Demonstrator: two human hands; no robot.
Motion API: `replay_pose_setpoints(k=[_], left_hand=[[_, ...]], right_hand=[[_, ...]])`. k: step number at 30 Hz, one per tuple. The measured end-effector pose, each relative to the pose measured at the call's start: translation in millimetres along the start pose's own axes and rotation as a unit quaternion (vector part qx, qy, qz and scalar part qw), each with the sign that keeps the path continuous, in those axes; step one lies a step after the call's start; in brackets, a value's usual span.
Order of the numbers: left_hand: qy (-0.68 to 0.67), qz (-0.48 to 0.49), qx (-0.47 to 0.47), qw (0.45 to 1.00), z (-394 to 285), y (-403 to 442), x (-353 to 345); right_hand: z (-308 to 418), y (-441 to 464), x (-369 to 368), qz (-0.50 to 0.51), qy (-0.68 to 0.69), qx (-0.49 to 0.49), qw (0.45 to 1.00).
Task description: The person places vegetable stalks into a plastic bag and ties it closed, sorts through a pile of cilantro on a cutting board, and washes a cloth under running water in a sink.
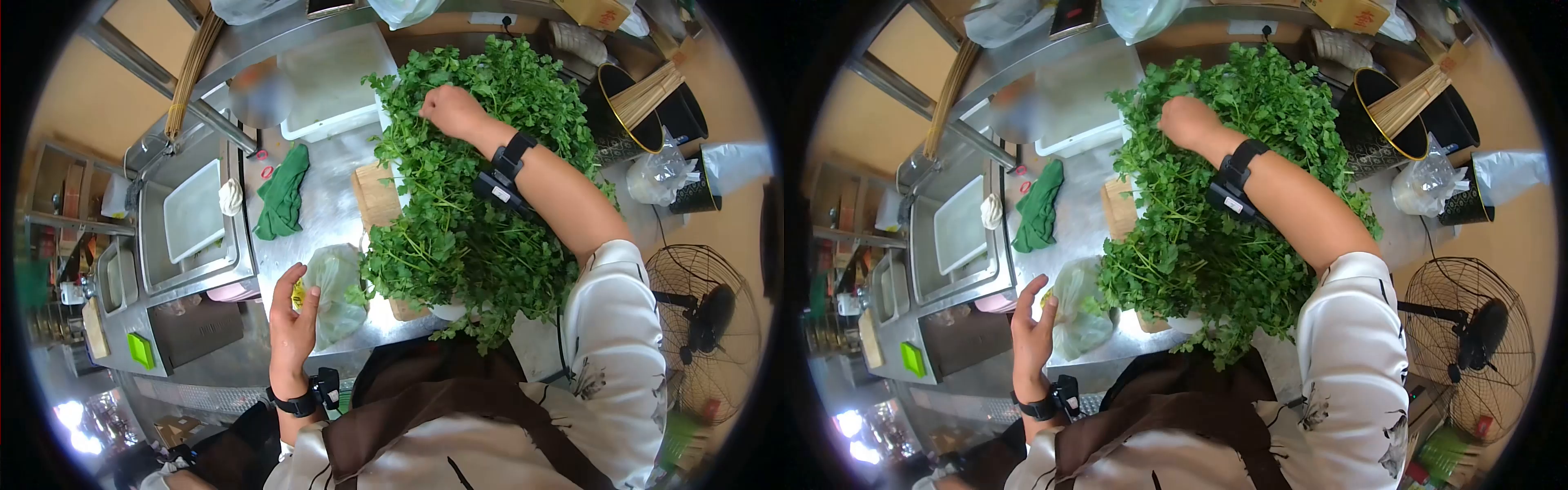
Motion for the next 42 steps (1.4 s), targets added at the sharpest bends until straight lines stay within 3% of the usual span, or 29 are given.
replay_pose_setpoints(k=[3, 5, 6, 10, 13, 16, 21, 23, 25, 31, 34, 42], left_hand=[[-0.018, -0.006, 0.035, 0.999, 1, -7, 5], [-0.015, -0.009, 0.033, 0.999, 3, -10, 10], [-0.02, -0.009, 0.035, 0.999, 3, -10, 12], [-0.026, -0.02, 0.013, 0.999, -9, -1, 12], [-0.003, -0.006, -0.037, 0.999, -28, 10, 4], [-0.031, 0.019, -0.063, 0.997, -41, 16, -8], [-0.021, 0.013, -0.062, 0.998, -32, 11, -6], [-0.02, 0.009, -0.054, 0.998, -23, 6, -2], [-0.023, 0.006, -0.017, 1.0, -13, 2, 1], [-0.038, 0.002, -0.016, 0.999, -11, 1, 5], [-0.029, 0.009, -0.035, 0.999, -23, 6, 6], [-0.07, 0.054, -0.148, 0.985, -67, 29, -14]], right_hand=[[-10, 0, 8, 0.005, 0.07, 0.03, 0.997], [-19, -6, 14, 0.032, 0.291, -0.034, 0.955], [-14, -15, 24, 0.023, 0.312, -0.023, 0.95], [-13, -22, 38, 0.03, 0.328, -0.003, 0.944], [-9, -16, 21, 0.051, 0.22, -0.024, 0.974], [-3, -8, -3, 0.13, 0.118, -0.127, 0.976], [-18, 4, -16, 0.101, 0.246, -0.143, 0.953], [-21, -7, -2, 0.062, 0.355, -0.126, 0.924], [-25, -13, 12, 0.076, 0.357, -0.11, 0.924], [-14, -43, 58, 0.087, 0.359, -0.03, 0.929], [-11, -56, 66, 0.091, 0.462, -0.005, 0.882], [16, -101, 64, 0.154, 0.539, 0.061, 0.826]])
Point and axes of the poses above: each hand's wrist, its own y-axis towards the middle knuckle, its own x-axis out of the back of the hand, z = x × y, the point moved 6 cm from there along y, towards the middle knuckle, and after that the axes turned 6 degrees about z, right-handed, at the moved point
